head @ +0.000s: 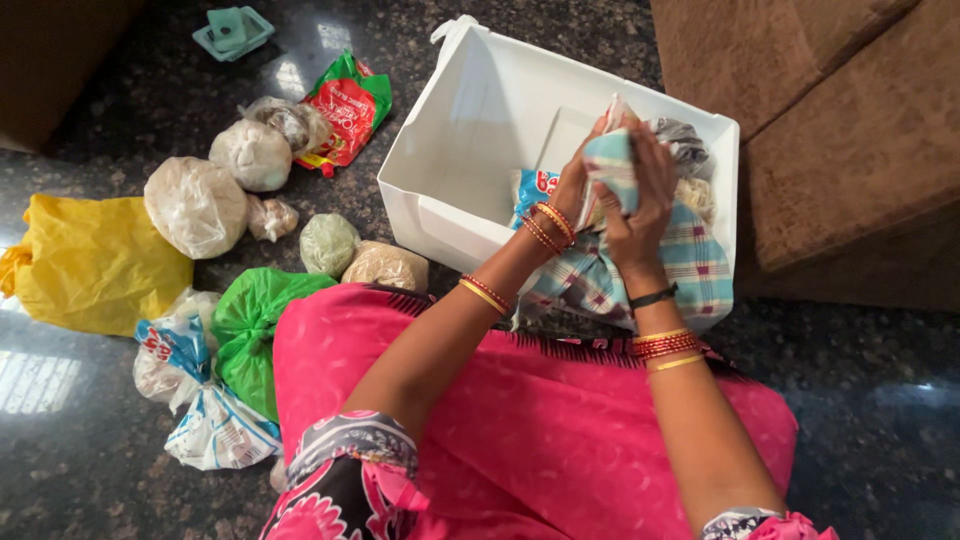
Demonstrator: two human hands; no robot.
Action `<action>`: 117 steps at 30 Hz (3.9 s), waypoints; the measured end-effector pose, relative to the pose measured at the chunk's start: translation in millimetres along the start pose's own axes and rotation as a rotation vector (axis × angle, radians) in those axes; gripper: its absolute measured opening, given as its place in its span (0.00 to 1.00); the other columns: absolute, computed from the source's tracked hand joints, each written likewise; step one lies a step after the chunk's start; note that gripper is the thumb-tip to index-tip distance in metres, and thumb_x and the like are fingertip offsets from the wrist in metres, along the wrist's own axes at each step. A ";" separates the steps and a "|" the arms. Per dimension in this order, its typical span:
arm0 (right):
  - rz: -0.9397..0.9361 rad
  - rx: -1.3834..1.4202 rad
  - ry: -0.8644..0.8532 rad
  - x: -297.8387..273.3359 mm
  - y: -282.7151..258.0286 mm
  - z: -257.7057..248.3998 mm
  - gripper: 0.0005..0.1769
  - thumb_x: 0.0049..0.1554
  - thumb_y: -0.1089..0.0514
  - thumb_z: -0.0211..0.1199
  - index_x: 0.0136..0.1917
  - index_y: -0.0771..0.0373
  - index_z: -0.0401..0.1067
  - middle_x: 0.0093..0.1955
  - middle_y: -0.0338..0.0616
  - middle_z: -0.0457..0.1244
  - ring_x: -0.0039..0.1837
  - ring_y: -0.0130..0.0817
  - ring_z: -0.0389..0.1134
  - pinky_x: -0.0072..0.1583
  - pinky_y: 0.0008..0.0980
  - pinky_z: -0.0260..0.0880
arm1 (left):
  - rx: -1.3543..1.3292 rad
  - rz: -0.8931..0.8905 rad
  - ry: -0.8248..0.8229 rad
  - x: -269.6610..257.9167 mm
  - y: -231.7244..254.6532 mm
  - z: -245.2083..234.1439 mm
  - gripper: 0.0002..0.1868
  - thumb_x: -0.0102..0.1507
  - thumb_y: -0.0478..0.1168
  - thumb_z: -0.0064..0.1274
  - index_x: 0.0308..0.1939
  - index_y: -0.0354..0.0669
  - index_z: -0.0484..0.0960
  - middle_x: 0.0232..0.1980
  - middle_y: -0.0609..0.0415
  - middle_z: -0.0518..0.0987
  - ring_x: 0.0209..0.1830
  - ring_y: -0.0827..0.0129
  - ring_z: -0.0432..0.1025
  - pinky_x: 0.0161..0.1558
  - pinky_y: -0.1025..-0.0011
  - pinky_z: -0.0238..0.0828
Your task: The person sits on the floor and organizes groceries by placing various packaged items and plastic bags into a white storage box. They handle items one by one, including a green bag and a yellow package, arranging them inside the box.
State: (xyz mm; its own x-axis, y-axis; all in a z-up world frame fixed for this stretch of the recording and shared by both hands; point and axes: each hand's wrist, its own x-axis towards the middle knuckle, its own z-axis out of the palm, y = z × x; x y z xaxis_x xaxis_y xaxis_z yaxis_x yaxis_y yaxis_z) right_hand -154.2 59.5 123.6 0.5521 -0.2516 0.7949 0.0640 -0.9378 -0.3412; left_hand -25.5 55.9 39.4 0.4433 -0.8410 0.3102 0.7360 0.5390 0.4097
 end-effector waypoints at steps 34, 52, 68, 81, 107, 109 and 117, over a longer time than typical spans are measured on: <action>-0.103 -0.129 -0.056 -16.9 24.4 2.4 0.32 0.65 0.47 0.61 0.76 0.66 0.63 0.77 0.55 0.57 0.80 0.48 0.55 0.80 0.49 0.51 | 0.068 0.094 0.053 -3.4 -16.2 -31.3 0.30 0.73 0.53 0.39 0.72 0.36 0.69 0.65 0.46 0.78 0.63 0.63 0.74 0.66 0.65 0.72; 0.814 1.009 0.006 -45.8 151.6 26.5 0.35 0.66 0.43 0.56 0.74 0.72 0.62 0.74 0.43 0.59 0.74 0.30 0.58 0.74 0.29 0.56 | 0.598 0.143 0.203 -30.9 29.7 39.8 0.35 0.70 0.57 0.52 0.73 0.37 0.68 0.68 0.43 0.71 0.71 0.54 0.65 0.73 0.58 0.59; 0.663 1.029 0.325 -44.6 125.5 -7.0 0.16 0.57 0.62 0.63 0.59 0.66 0.70 0.53 0.42 0.67 0.55 0.36 0.69 0.60 0.40 0.69 | 0.297 -0.455 0.178 -27.0 18.0 22.6 0.71 0.44 0.51 0.82 0.75 0.13 0.54 0.61 0.29 0.75 0.53 0.50 0.77 0.51 0.59 0.80; -0.066 -0.133 -0.256 -15.0 32.5 3.9 0.16 0.66 0.50 0.59 0.64 0.57 0.68 0.81 0.53 0.60 0.85 0.47 0.50 0.84 0.41 0.47 | 0.618 0.189 0.761 -14.0 4.0 -1.1 0.76 0.38 0.42 0.71 0.80 0.42 0.33 0.61 0.35 0.72 0.53 0.54 0.74 0.51 0.58 0.76; 0.630 0.459 0.053 -9.5 66.1 24.3 0.32 0.66 0.38 0.56 0.72 0.62 0.66 0.74 0.53 0.62 0.76 0.55 0.62 0.77 0.51 0.57 | 1.112 0.359 0.537 -25.8 12.3 10.8 0.59 0.33 0.38 0.78 0.59 0.32 0.53 0.52 0.39 0.74 0.50 0.57 0.75 0.51 0.64 0.79; 0.457 0.287 0.027 -9.7 60.5 20.1 0.33 0.68 0.39 0.55 0.75 0.64 0.63 0.76 0.55 0.59 0.78 0.56 0.57 0.79 0.52 0.50 | 1.039 0.374 0.516 -23.2 8.8 5.1 0.58 0.35 0.39 0.78 0.59 0.33 0.52 0.54 0.39 0.74 0.50 0.58 0.75 0.51 0.66 0.79; -0.037 -0.162 -0.224 -12.0 31.8 12.1 0.25 0.69 0.42 0.52 0.72 0.54 0.70 0.78 0.49 0.62 0.83 0.48 0.50 0.81 0.50 0.45 | 1.658 0.831 0.237 -22.4 4.8 -14.1 0.45 0.57 0.33 0.70 0.74 0.47 0.62 0.68 0.41 0.71 0.67 0.46 0.71 0.71 0.58 0.73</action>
State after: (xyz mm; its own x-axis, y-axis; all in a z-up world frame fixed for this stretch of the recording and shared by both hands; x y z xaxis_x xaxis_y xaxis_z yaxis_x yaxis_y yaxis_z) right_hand -148.7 35.6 97.1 0.7231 -0.1739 0.6685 -0.0364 -0.9760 -0.2146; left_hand -24.7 76.7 22.3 0.5411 -0.2827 0.7920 -0.7964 0.1304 0.5906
